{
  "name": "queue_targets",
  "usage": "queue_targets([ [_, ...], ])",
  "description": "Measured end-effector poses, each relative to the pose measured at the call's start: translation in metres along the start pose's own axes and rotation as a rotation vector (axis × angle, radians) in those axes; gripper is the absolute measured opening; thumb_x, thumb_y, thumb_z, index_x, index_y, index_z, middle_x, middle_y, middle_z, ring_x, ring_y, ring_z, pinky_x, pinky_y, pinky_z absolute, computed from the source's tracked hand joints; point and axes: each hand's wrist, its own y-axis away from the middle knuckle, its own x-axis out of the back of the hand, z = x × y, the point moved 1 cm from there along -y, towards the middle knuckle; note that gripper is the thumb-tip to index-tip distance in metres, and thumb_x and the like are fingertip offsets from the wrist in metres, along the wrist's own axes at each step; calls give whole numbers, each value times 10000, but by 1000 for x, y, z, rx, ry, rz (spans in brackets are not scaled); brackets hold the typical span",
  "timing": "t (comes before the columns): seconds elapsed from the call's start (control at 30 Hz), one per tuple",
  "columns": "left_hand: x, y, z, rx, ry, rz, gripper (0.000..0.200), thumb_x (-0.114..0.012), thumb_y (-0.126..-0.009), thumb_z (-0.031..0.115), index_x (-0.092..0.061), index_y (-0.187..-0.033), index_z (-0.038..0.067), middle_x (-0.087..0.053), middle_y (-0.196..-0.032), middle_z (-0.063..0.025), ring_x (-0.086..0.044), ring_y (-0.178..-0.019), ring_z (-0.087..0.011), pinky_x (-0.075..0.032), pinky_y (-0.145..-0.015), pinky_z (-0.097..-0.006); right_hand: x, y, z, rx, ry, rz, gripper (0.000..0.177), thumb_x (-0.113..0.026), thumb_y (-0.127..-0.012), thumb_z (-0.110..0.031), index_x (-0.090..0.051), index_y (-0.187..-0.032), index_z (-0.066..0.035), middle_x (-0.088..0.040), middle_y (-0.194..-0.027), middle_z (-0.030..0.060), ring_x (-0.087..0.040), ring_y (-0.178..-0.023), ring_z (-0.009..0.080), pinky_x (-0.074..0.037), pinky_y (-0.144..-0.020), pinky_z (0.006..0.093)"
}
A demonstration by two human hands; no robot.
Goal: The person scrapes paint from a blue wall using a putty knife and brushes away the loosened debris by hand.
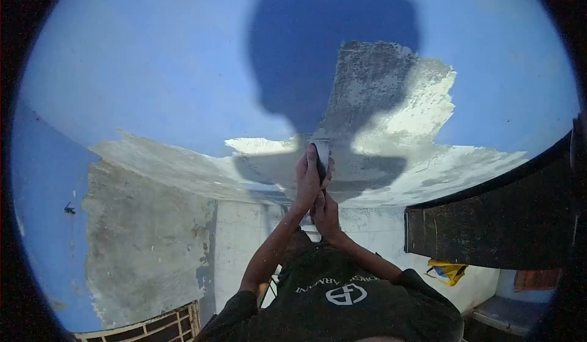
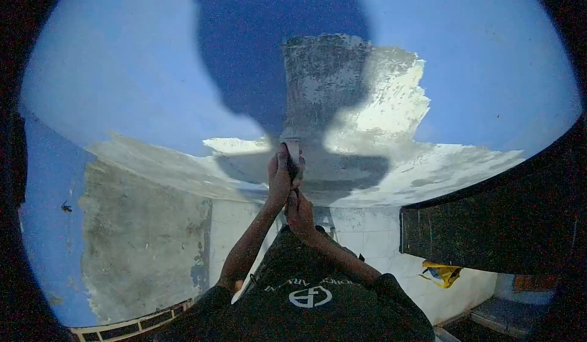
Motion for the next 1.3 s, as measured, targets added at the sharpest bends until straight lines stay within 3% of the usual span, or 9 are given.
queue_targets([
  [0.27, -3, 4, 10, 80, -95, 6, 476, -351, -989, 454, -549, -905, 29, -580, -643, -36, -423, -429, -51, -322, -394, -206, -6, 2, 14, -248, -224, 58, 405, -330, -1008, -374, -469, -832, -38, -451, -565, -12, -416, -457, 65, -337, -413, 253],
  [0.33, -9, 4, 19, 41, -123, 3, 479, -349, -990, 453, -555, -917, 27, -586, -650, -37, -428, -440, -47, -327, -404, -206, -3, -8, 20, -89, 104, 35, 393, -350, -1000, -330, -540, -956, 11, -584, -689, 155, -560, -559, 231, -432, -514, 420],
  [0.43, -6, -1, 18, 1, -88, -18, 506, -383, -975, 481, -582, -899, 21, -598, -659, -27, -453, -455, -56, -349, -429, -209, -8, -7, 22, -90, 194, 56, 410, -338, -996, -341, -546, -950, 10, -593, -705, 200, -592, -596, 316, -442, -537, 433],
  [0.53, -4, 0, -4, 18, -54, 30, 498, -385, -976, 476, -587, -888, 29, -594, -656, -23, -448, -449, -57, -341, -425, -209, -4, -8, 28, 30, 122, 111, 446, -336, -999, -402, -502, -867, -9, -467, -563, -2, -446, -491, 78, -345, -437, 269],
  [0.67, -18, -2, 27, -26, -77, 70, 460, -338, -998, 432, -557, -892, 42, -585, -640, -34, -416, -436, -55, -317, -406, -208, -6, -20, 23, 24, 209, 140, 452, -337, -999, -403, -514, -901, 2, -489, -580, 12, -459, -508, 77, -357, -455, 265],
  [0.73, -26, -5, 62, -128, -107, -61, 463, -347, -997, 431, -560, -875, 40, -566, -625, -28, -409, -431, -58, -312, -408, -215, -5, -36, -11, 96, 209, 24, 382, -349, -991, -294, -542, -966, 35, -593, -680, 214, -603, -593, 365, -441, -531, 431],
  [0.87, -6, -9, -12, -59, -181, 121, 500, -355, -992, 445, -557, -796, 31, -500, -537, -2, -380, -399, -70, -290, -393, -226, 7, -24, 7, 175, 172, 52, 365, -365, -987, -277, -540, -973, 43, -587, -671, 215, -574, -554, 384, -419, -500, 437],
  [1.1, -35, -5, 72, -218, -40, -100, 520, -414, -959, 498, -573, -809, 27, -534, -569, -14, -434, -408, -62, -330, -384, -216, 5, -30, -18, 228, 281, 48, 387, -359, -990, -283, -519, -1054, 63, -599, -719, 234, -610, -615, 351, -431, -522, 421],
  [1.3, -34, 2, 21, -8, -22, 48, 529, -405, -959, 503, -562, -818, 17, -541, -573, -15, -432, -398, -58, -334, -382, -210, 22, -13, -29, 70, 235, 81, 363, -372, -986, -304, -533, -1072, 10, -590, -691, 232, -590, -598, 417, -414, -503, 450],
])
